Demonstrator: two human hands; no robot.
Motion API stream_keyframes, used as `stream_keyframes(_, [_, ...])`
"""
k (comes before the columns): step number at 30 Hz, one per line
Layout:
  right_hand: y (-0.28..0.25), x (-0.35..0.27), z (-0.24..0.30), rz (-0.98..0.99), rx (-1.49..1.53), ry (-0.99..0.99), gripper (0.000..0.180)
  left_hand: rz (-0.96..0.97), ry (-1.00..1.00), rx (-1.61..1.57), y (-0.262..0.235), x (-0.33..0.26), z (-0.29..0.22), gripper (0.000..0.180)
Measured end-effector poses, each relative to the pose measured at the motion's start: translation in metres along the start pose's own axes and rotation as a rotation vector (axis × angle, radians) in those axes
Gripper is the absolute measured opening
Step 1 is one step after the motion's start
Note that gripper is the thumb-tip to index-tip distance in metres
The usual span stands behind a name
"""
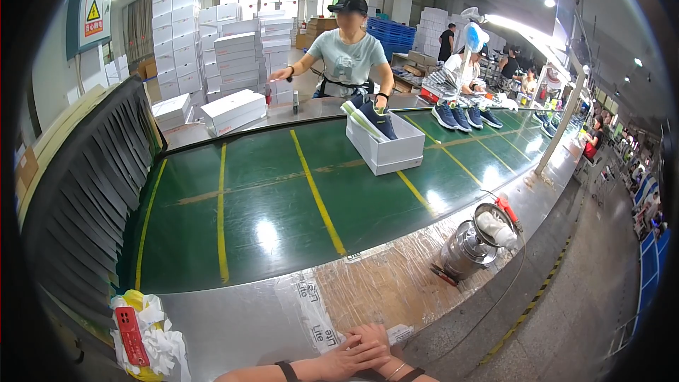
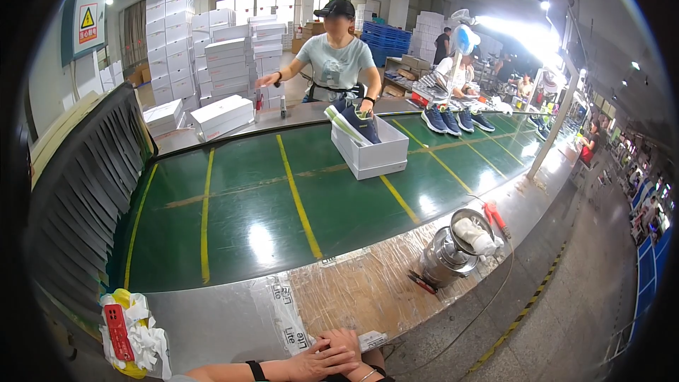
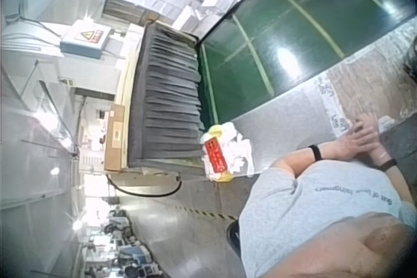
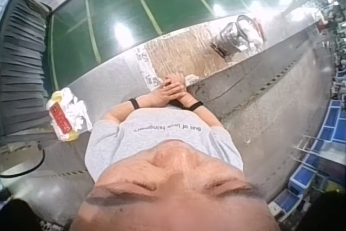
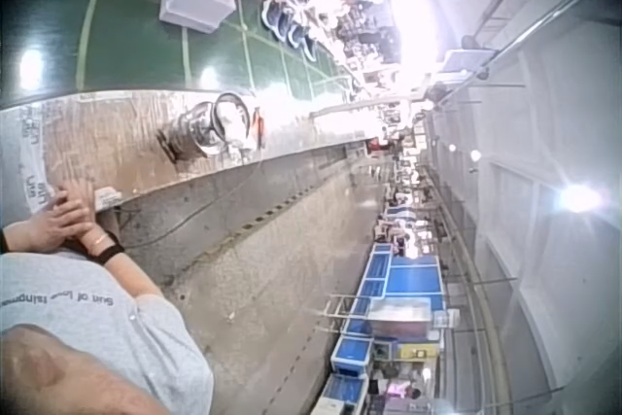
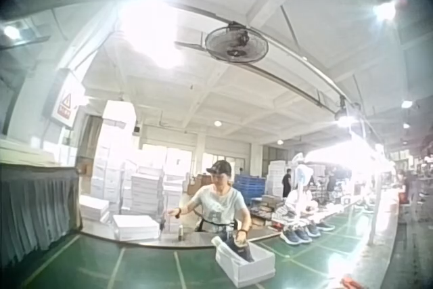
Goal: Cleaning the white soles of blue sneakers and placing them into shoe boxes on a factory conveyor line.
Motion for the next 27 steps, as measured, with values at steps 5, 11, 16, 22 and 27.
stream_keyframes(5, [-0.002, 0.001, 0.005, -0.001, -0.019, 0.001, 0.017, 0.004, 0.0, 0.007, -0.002, -0.002, -0.001, 0.058])
stream_keyframes(11, [-0.006, 0.003, 0.007, -0.036, -0.021, -0.01, 0.013, -0.015, 0.007, 0.014, -0.001, -0.001, 0.0, 0.058])
stream_keyframes(16, [-0.007, 0.002, 0.007, -0.079, -0.019, -0.017, 0.01, -0.03, 0.009, 0.021, -0.002, -0.002, -0.001, 0.057])
stream_keyframes(22, [-0.008, 0.001, 0.008, -0.098, -0.018, -0.031, 0.011, -0.046, 0.013, 0.026, -0.003, -0.001, -0.003, 0.056])
stream_keyframes(27, [0.005, 0.002, -0.002, 0.166, -0.002, 0.102, 0.016, 0.006, -0.009, -0.017, 0.002, 0.001, -0.001, 0.057])
Point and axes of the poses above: each hand's wrist, its own x-axis towards the middle knuckle, its own y-axis out of the palm, z = x × y, the point moved 7 cm from there along x, towards the middle knuckle, and after that the axes turned 5 degrees about x, right-handed, at the moved point
